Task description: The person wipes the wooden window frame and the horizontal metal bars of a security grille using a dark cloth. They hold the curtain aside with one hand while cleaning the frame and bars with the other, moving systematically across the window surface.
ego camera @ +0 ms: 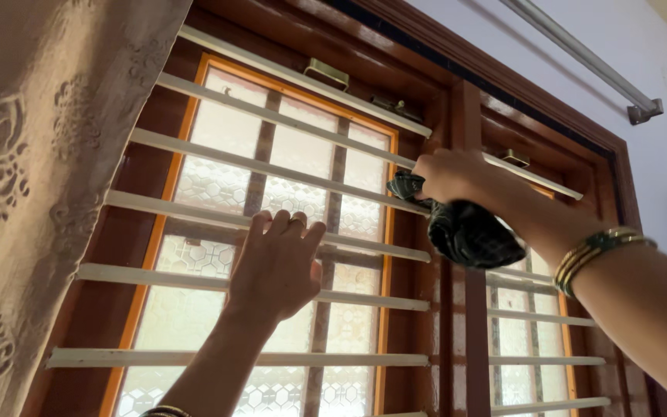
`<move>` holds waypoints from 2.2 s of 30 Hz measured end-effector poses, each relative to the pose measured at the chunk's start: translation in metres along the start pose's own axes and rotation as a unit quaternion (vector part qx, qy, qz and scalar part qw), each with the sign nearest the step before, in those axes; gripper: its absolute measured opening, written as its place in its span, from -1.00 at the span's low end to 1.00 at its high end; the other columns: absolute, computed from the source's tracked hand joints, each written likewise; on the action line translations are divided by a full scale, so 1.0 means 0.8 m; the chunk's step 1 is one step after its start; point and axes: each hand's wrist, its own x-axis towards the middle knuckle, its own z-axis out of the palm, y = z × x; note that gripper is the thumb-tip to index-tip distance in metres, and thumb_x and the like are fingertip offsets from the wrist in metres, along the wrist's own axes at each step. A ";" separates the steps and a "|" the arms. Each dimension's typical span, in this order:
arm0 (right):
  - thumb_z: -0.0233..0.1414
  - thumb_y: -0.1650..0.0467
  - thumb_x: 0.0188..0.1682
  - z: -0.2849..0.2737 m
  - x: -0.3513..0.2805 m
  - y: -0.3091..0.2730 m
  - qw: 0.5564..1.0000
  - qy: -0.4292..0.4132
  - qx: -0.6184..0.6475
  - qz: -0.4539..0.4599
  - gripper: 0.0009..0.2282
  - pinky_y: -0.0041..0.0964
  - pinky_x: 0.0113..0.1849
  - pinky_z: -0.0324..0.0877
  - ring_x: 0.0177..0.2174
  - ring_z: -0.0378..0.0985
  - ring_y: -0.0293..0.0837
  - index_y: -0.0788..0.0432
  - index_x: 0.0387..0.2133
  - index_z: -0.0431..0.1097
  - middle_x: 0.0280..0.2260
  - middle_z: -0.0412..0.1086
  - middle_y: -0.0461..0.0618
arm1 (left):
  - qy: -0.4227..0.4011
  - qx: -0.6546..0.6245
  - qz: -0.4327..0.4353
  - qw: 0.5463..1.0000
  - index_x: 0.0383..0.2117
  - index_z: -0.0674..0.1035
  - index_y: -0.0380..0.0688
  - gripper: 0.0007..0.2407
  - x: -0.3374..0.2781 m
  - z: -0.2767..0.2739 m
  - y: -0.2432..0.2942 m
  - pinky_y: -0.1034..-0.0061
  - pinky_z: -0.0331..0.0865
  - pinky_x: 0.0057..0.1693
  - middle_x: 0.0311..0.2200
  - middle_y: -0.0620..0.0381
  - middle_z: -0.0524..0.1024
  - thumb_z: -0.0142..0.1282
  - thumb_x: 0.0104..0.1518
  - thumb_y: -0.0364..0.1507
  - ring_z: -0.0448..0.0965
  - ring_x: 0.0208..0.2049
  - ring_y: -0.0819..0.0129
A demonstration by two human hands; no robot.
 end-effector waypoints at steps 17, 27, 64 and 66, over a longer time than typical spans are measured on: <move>-0.04 0.27 0.09 0.066 -0.096 0.008 0.992 0.056 0.113 -0.006 -0.67 -0.20 -0.57 0.50 -0.60 0.58 -0.08 0.07 0.10 0.28 -0.43 0.51 0.13 | 0.019 -0.020 -0.006 1.000 -0.02 0.50 -0.09 -0.57 -0.004 -0.002 -0.001 0.20 0.14 0.23 -0.08 0.04 0.52 0.22 -0.07 -0.32 0.43 0.05 0.21; 0.04 0.42 0.00 0.078 -0.072 -0.035 0.994 0.091 -0.009 -0.058 -0.90 -0.20 -0.44 0.44 -0.53 0.53 -0.15 0.07 -0.27 0.49 -0.49 0.51 0.00 | 0.014 -0.008 -0.003 1.000 -0.03 0.50 -0.10 -0.59 -0.004 0.000 0.000 0.19 0.16 0.22 -0.08 0.03 0.53 0.23 -0.05 -0.30 0.43 0.04 0.20; 0.01 0.42 0.03 0.127 -0.180 -0.032 0.991 0.030 0.012 -0.129 -0.66 -0.22 -0.65 0.40 -0.71 0.53 -0.17 0.05 0.12 0.33 -0.63 0.47 0.04 | 0.007 0.006 0.000 1.000 0.03 0.50 -0.11 -0.55 -0.007 0.006 -0.002 0.19 0.12 0.24 -0.04 0.02 0.52 0.22 -0.03 -0.27 0.42 0.07 0.21; 0.08 0.37 -0.03 0.135 -0.160 -0.045 0.986 0.076 -0.014 -0.146 -0.80 -0.17 -0.58 0.42 -0.64 0.53 -0.14 0.11 -0.14 0.43 -0.59 0.47 0.01 | 0.009 0.005 -0.001 1.000 0.03 0.50 -0.11 -0.55 -0.008 0.006 -0.001 0.19 0.12 0.24 -0.04 0.01 0.52 0.23 -0.03 -0.27 0.42 0.07 0.21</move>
